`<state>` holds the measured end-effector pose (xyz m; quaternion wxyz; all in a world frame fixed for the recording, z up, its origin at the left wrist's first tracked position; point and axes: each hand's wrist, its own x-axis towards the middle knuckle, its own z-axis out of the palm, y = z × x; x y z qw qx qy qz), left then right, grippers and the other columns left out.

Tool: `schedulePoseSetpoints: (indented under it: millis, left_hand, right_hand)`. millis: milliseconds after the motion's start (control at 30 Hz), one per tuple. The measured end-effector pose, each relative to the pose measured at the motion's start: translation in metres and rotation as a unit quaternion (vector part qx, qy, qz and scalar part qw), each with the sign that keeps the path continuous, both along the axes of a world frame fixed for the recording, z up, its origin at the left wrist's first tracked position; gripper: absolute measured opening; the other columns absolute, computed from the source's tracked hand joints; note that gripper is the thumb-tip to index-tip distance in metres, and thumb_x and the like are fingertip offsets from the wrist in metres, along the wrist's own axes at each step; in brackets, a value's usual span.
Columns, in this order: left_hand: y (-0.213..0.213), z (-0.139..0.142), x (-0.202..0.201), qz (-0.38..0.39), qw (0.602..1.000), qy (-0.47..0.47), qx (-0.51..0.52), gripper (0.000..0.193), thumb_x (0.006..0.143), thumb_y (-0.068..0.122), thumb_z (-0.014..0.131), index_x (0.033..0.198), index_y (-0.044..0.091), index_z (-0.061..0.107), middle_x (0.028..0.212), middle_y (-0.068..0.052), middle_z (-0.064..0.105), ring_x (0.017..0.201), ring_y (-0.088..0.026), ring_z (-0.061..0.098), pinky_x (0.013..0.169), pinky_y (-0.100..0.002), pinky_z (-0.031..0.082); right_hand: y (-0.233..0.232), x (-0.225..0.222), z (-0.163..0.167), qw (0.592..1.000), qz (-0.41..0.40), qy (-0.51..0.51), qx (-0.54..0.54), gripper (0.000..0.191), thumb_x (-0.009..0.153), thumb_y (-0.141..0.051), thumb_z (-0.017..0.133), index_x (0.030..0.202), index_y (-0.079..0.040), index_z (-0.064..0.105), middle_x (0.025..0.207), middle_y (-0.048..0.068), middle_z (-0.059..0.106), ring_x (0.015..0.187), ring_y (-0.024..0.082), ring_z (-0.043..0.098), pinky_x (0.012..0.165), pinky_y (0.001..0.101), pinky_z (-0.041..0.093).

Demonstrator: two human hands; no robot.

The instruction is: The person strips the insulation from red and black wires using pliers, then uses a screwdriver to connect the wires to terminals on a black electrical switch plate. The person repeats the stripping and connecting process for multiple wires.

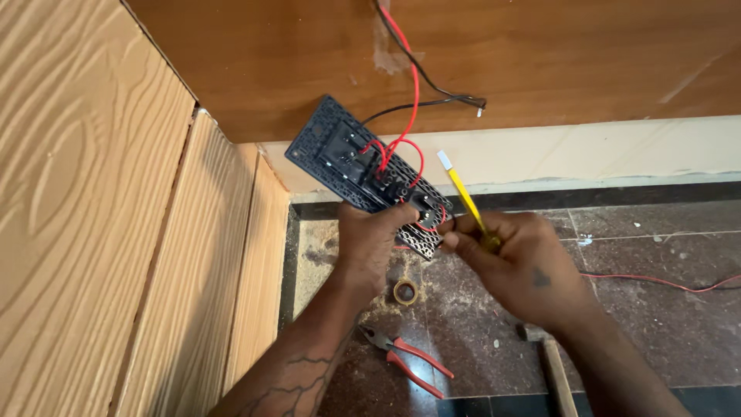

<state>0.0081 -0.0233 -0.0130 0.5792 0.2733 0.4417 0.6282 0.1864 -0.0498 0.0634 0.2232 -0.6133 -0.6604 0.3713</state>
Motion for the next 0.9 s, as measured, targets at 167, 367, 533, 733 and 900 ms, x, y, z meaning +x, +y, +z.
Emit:
schedulePoseSetpoints:
  millis: [167, 367, 533, 733, 900]
  left_hand:
    - [-0.005, 0.011, 0.002, -0.025, 0.999, 0.031, 0.033, 0.019, 0.075, -0.007, 0.069, 0.091, 0.003, 0.071, 0.087, -0.004, 0.074, 0.075, -0.014, 0.070, 0.071, -0.029, 0.058]
    - [-0.008, 0.009, 0.002, -0.096, 0.991, 0.070, 0.054, 0.023, 0.072, -0.008, 0.069, 0.092, 0.003, 0.071, 0.084, -0.005, 0.074, 0.074, -0.013, 0.071, 0.070, -0.029, 0.059]
    - [-0.006, 0.002, 0.005, -0.120, 0.989, 0.039, 0.079, 0.022, 0.076, -0.009, 0.066, 0.094, 0.002, 0.071, 0.084, -0.005, 0.073, 0.072, -0.013, 0.068, 0.066, -0.028, 0.056]
    - [-0.007, -0.002, 0.001, -0.122, 0.981, 0.094, 0.118, 0.024, 0.076, -0.009, 0.064, 0.097, 0.002, 0.069, 0.085, 0.000, 0.069, 0.073, -0.008, 0.064, 0.065, -0.027, 0.052]
    - [-0.008, 0.000, 0.002, -0.144, 0.978, 0.064, 0.140, 0.024, 0.079, -0.009, 0.063, 0.101, 0.002, 0.065, 0.085, -0.001, 0.068, 0.075, -0.010, 0.066, 0.066, -0.029, 0.056]
  right_hand:
    - [0.007, 0.002, -0.015, 0.986, 0.023, 0.132, 0.101, 0.016, 0.091, -0.018, 0.073, 0.101, -0.007, 0.078, 0.077, -0.003, 0.075, 0.070, 0.003, 0.064, 0.062, 0.0235, 0.053]
    - [0.012, -0.001, -0.024, 0.983, -0.032, 0.119, 0.139, 0.013, 0.095, -0.016, 0.074, 0.099, -0.004, 0.078, 0.074, 0.000, 0.072, 0.067, 0.005, 0.057, 0.059, 0.0245, 0.048]
    - [0.009, -0.007, -0.026, 0.984, -0.036, 0.071, 0.162, 0.009, 0.090, -0.013, 0.076, 0.093, -0.004, 0.077, 0.072, 0.001, 0.076, 0.063, 0.004, 0.061, 0.055, 0.0244, 0.050]
    - [0.002, -0.017, -0.023, 0.974, -0.014, 0.019, 0.227, 0.005, 0.089, -0.007, 0.076, 0.093, -0.006, 0.078, 0.070, 0.003, 0.074, 0.057, 0.004, 0.062, 0.051, 0.0248, 0.049]
    - [0.001, -0.020, -0.020, 0.978, -0.054, 0.014, 0.202, 0.003, 0.091, -0.007, 0.077, 0.093, -0.005, 0.077, 0.064, 0.006, 0.072, 0.053, 0.008, 0.058, 0.048, 0.0279, 0.045]
